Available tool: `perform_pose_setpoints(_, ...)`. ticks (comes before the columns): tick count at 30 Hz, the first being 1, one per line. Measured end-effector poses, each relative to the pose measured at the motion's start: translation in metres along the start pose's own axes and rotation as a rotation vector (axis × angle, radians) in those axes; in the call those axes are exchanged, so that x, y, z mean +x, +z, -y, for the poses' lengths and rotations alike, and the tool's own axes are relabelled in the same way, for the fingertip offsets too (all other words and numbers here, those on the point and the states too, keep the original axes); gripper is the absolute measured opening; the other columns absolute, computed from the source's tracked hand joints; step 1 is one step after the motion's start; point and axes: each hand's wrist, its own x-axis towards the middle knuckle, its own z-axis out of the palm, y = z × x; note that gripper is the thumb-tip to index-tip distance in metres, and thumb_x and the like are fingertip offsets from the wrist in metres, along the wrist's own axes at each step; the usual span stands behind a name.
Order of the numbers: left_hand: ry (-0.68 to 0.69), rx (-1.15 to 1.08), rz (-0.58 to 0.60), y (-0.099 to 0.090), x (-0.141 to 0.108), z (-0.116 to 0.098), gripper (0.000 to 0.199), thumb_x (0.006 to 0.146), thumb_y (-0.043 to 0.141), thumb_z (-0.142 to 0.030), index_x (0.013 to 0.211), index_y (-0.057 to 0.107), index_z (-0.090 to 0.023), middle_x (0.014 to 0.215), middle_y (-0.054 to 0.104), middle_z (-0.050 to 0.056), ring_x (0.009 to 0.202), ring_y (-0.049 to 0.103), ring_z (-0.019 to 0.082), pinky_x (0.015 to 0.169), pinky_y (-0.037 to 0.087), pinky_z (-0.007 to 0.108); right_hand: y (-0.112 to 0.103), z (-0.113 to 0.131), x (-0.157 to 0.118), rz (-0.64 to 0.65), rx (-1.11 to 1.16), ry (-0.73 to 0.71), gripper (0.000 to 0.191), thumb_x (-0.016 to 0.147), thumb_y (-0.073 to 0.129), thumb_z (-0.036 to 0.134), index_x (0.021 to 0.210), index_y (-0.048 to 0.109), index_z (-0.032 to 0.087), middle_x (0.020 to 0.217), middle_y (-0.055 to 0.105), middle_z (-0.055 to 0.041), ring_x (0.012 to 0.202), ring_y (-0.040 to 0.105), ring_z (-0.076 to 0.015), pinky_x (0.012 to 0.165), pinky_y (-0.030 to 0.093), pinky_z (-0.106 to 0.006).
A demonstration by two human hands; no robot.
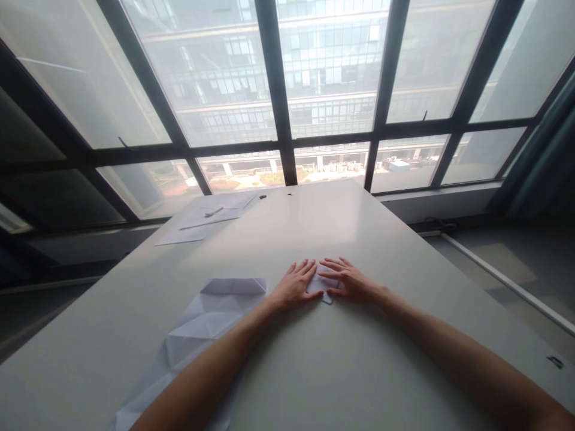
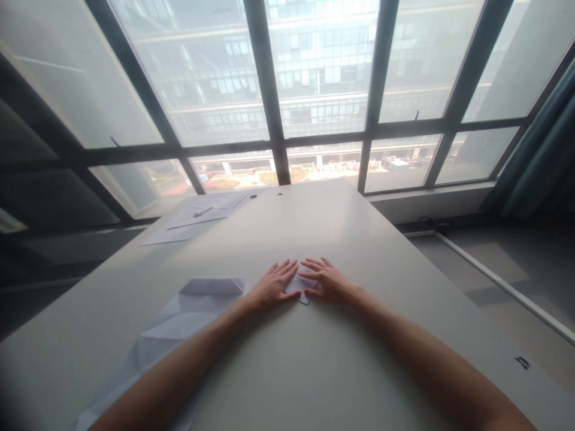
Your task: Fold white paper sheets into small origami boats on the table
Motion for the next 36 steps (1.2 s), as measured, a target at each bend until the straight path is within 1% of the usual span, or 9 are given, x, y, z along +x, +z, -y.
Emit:
perform_pose_setpoints(3, 0.005, -0.005, -0.005, 0.0006, 0.0, 0.0003, 0.086, 0.092, 0.043, -0.071, 0.159, 0.022, -0.021, 0.164, 0.021, 0.011, 0.152, 0.018, 0.03, 0.122, 0.015, 0.048, -0.0013, 0.0006, -0.0003, 0.026, 0.031, -0.023, 0.046, 0.094, 0.058, 0.045, 0.14, 0.056, 0.036, 0.159, 0.036, -0.0021, 0.148, 0.029, -0.027, 0.122, 0.015, -0.053)
perform_pose_setpoints(13, 0.023, -0.028, -0.037, 0.0012, -0.0003, 0.0005, 0.082, 0.092, 0.049, -0.066, 0.158, 0.026, -0.021, 0.163, 0.025, 0.012, 0.151, 0.02, 0.031, 0.121, 0.017, 0.05, 0.0029, -0.0019, 0.0005, 0.043, 0.013, -0.022, 0.043, 0.096, 0.056, 0.045, 0.138, 0.057, 0.039, 0.157, 0.039, -0.0011, 0.146, 0.033, -0.0266, 0.121, 0.018, -0.052)
perform_pose_setpoints(15, 0.029, -0.039, -0.054, 0.0035, 0.0003, 0.002, 0.072, 0.096, 0.047, -0.057, 0.156, 0.029, -0.022, 0.162, 0.026, 0.011, 0.151, 0.021, 0.029, 0.121, 0.019, 0.051, 0.0036, -0.0009, 0.0006, 0.036, 0.008, -0.019, 0.042, 0.096, 0.056, 0.043, 0.137, 0.058, 0.039, 0.157, 0.041, -0.0015, 0.145, 0.034, -0.0264, 0.121, 0.018, -0.052)
perform_pose_setpoints(17, 0.007, -0.063, -0.095, 0.0062, 0.0019, 0.0039, 0.057, 0.1, 0.045, -0.039, 0.154, 0.035, -0.022, 0.161, 0.029, 0.01, 0.15, 0.024, 0.027, 0.121, 0.021, 0.051, 0.0038, 0.0011, 0.0008, 0.013, -0.003, 0.002, 0.041, 0.096, 0.055, 0.042, 0.137, 0.058, 0.038, 0.155, 0.043, -0.003, 0.145, 0.036, -0.027, 0.121, 0.017, -0.054)
perform_pose_setpoints(19, -0.042, -0.104, -0.171, 0.0081, 0.0041, 0.0056, 0.053, 0.097, 0.044, -0.022, 0.15, 0.042, -0.021, 0.159, 0.035, 0.011, 0.149, 0.029, 0.025, 0.121, 0.025, 0.048, 0.0037, 0.0034, 0.0011, -0.018, -0.018, 0.043, 0.042, 0.097, 0.053, 0.041, 0.138, 0.058, 0.036, 0.154, 0.045, -0.0051, 0.144, 0.037, -0.0284, 0.12, 0.017, -0.056)
perform_pose_setpoints(21, -0.075, -0.161, -0.274, 0.0081, 0.0059, 0.0067, 0.052, 0.092, 0.046, -0.013, 0.144, 0.05, -0.019, 0.153, 0.045, 0.011, 0.143, 0.04, 0.024, 0.119, 0.032, 0.044, 0.0036, 0.0052, 0.0015, -0.035, -0.031, 0.085, 0.043, 0.098, 0.05, 0.043, 0.139, 0.057, 0.034, 0.153, 0.046, -0.0069, 0.144, 0.037, -0.03, 0.119, 0.016, -0.06)
perform_pose_setpoints(24, -0.076, -0.24, -0.377, 0.005, 0.0068, 0.0061, 0.037, 0.091, 0.051, -0.013, 0.124, 0.066, -0.021, 0.132, 0.063, 0.009, 0.123, 0.059, 0.023, 0.109, 0.045, 0.039, 0.0039, 0.0062, 0.0021, -0.034, -0.045, 0.117, 0.045, 0.098, 0.049, 0.043, 0.141, 0.055, 0.032, 0.153, 0.045, -0.0086, 0.144, 0.035, -0.0317, 0.117, 0.014, -0.064)
perform_pose_setpoints(27, -0.077, -0.266, -0.384, 0.0017, 0.0058, 0.0039, 0.022, 0.091, 0.055, -0.017, 0.103, 0.073, -0.021, 0.117, 0.069, 0.008, 0.11, 0.064, 0.023, 0.102, 0.05, 0.038, 0.0048, 0.0056, 0.0024, -0.036, -0.047, 0.135, 0.05, 0.097, 0.05, 0.042, 0.145, 0.05, 0.028, 0.155, 0.043, -0.0103, 0.145, 0.033, -0.0324, 0.117, 0.011, -0.066)
perform_pose_setpoints(36, -0.05, -0.252, -0.399, 0.0034, 0.0053, 0.0039, 0.018, 0.09, 0.062, -0.023, 0.104, 0.073, -0.023, 0.121, 0.067, 0.007, 0.111, 0.063, 0.023, 0.101, 0.049, 0.039, 0.0051, 0.0043, 0.0021, -0.024, -0.034, 0.152, 0.053, 0.097, 0.049, 0.042, 0.147, 0.047, 0.025, 0.156, 0.041, -0.0114, 0.146, 0.031, -0.0327, 0.116, 0.012, -0.066)
